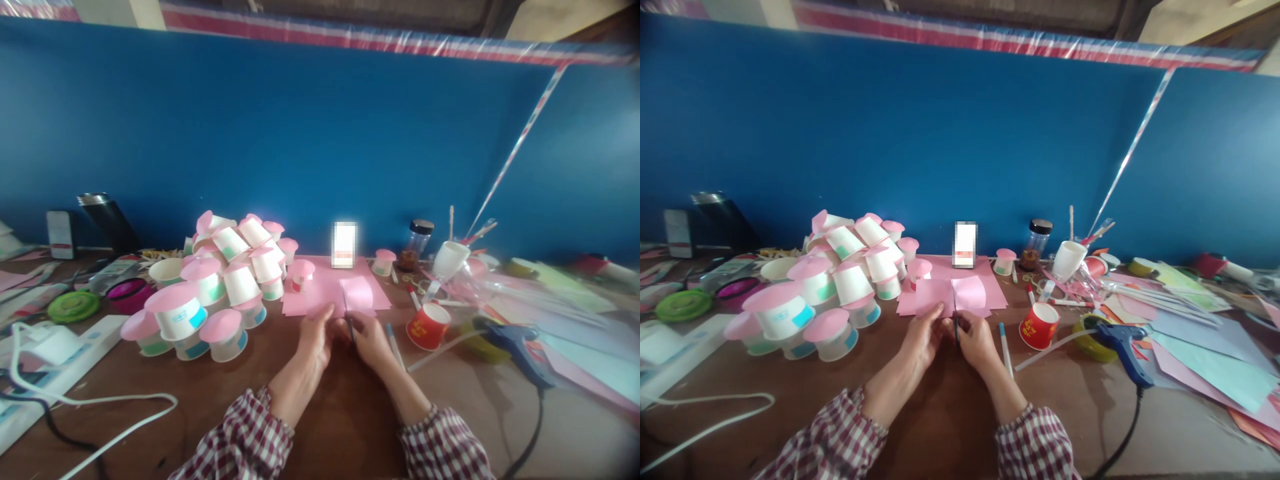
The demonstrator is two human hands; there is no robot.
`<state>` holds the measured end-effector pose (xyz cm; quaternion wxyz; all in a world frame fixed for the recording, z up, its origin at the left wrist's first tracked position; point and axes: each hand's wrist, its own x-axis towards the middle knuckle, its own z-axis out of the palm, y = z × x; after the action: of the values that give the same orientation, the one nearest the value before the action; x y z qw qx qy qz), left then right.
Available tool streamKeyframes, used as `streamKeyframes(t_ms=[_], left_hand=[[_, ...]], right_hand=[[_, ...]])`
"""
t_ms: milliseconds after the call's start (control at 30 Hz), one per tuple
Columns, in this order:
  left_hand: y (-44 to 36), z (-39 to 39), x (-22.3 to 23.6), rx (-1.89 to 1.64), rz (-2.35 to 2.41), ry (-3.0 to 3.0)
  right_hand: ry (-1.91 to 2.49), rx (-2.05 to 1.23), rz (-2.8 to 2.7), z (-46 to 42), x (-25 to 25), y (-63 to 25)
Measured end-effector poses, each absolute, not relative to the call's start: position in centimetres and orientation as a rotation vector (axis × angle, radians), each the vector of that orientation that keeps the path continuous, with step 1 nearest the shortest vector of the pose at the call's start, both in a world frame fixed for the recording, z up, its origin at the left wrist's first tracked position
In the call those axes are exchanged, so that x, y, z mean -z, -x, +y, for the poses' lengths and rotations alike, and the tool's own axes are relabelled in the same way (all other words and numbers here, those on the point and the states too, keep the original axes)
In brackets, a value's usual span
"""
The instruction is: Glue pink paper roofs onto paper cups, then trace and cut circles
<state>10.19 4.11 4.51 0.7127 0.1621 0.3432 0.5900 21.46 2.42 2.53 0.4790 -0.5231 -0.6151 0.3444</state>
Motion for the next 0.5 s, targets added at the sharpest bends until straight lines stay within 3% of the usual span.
streamKeyframes(t_ms=[500], left_hand=[[-9.91, 3.82, -4.36, -1.346, 0.884, -0.444]], right_hand=[[1.231, -0.882, -1.391, 2.45, -2.65, -21.47]])
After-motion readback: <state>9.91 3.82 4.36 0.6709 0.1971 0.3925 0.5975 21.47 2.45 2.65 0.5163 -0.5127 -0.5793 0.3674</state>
